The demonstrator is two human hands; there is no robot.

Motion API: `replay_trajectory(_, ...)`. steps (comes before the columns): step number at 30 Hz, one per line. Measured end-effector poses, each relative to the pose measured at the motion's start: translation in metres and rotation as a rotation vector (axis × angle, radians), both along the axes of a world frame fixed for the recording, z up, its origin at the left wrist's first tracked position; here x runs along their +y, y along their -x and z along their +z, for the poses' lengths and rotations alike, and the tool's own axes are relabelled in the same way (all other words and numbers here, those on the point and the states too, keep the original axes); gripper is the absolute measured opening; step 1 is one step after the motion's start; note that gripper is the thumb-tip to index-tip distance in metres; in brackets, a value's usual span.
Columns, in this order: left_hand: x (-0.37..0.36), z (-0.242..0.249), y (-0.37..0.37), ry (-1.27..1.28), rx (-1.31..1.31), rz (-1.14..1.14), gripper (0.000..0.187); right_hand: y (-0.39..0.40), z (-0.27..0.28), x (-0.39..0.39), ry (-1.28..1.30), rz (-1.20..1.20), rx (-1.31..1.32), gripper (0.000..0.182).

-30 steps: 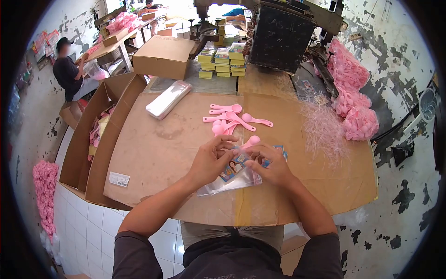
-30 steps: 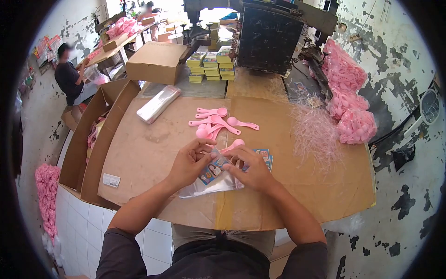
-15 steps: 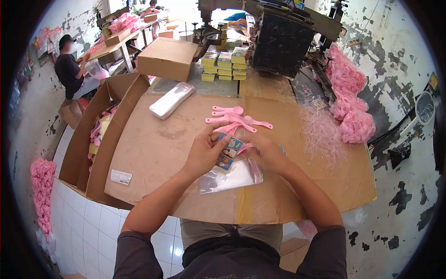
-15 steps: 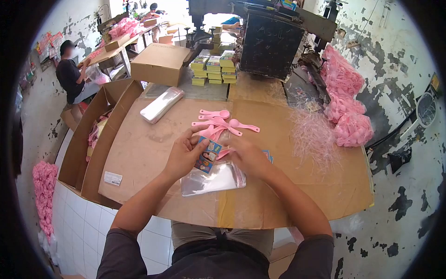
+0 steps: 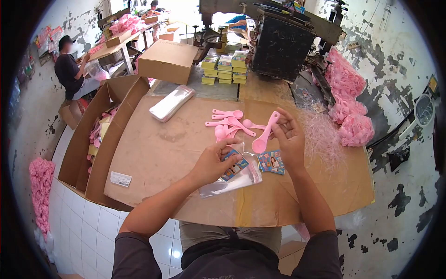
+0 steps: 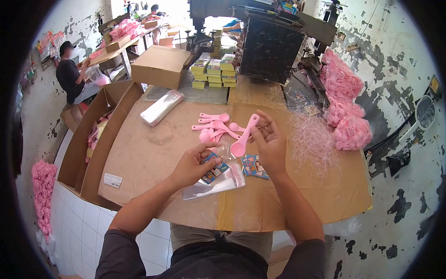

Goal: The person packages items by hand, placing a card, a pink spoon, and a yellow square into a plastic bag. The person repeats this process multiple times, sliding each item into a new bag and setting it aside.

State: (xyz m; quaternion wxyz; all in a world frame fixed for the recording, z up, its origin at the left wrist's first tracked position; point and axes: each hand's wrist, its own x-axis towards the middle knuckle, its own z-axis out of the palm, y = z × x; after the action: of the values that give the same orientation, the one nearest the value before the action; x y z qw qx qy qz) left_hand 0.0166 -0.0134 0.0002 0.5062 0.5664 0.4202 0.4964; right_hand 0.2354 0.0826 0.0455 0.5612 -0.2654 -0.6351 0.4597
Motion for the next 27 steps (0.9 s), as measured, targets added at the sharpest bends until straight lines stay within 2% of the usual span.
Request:
replay_trajectory(4,0.000,-0.001,-0.004,0.001,-0.007,-0.016,0.043,0.001,0.000,-0.008,0.001,0.010,-0.017,0.044)
replay_trajectory(7,-0.001,0.005,-0.008,0.079,-0.102,-0.053,0.040,0.003,-0.010,-0.011,0.044,0.138,-0.041,0.041)
replay_trajectory(13,0.000,0.008,0.002,0.165,0.036,-0.048,0.040,0.013,-0.031,-0.021,0.008,0.173,0.038,0.036)
replay_trajectory(15,0.003,0.001,0.002,0.154,-0.091,-0.070,0.038,-0.001,-0.032,-0.011,-0.193,0.259,-0.220,0.033)
replay_trajectory(17,0.003,0.001,0.004,0.141,-0.146,-0.082,0.037,-0.005,-0.030,-0.005,-0.170,0.311,-0.258,0.029)
replay_trajectory(19,-0.002,0.013,0.004,0.129,-0.132,-0.086,0.037,-0.002,-0.008,-0.011,0.080,0.322,-0.079,0.023)
replay_trajectory(22,0.001,0.004,0.001,0.125,-0.173,-0.118,0.038,0.001,0.015,-0.023,-0.233,0.290,-0.230,0.018)
replay_trajectory(25,0.001,0.004,0.007,0.132,-0.120,-0.240,0.038,-0.004,0.033,-0.025,-0.593,0.332,-0.544,0.020)
replay_trajectory(27,-0.003,0.013,0.008,0.071,-0.192,-0.270,0.042,-0.008,0.052,-0.029,-0.605,0.379,-0.523,0.022)
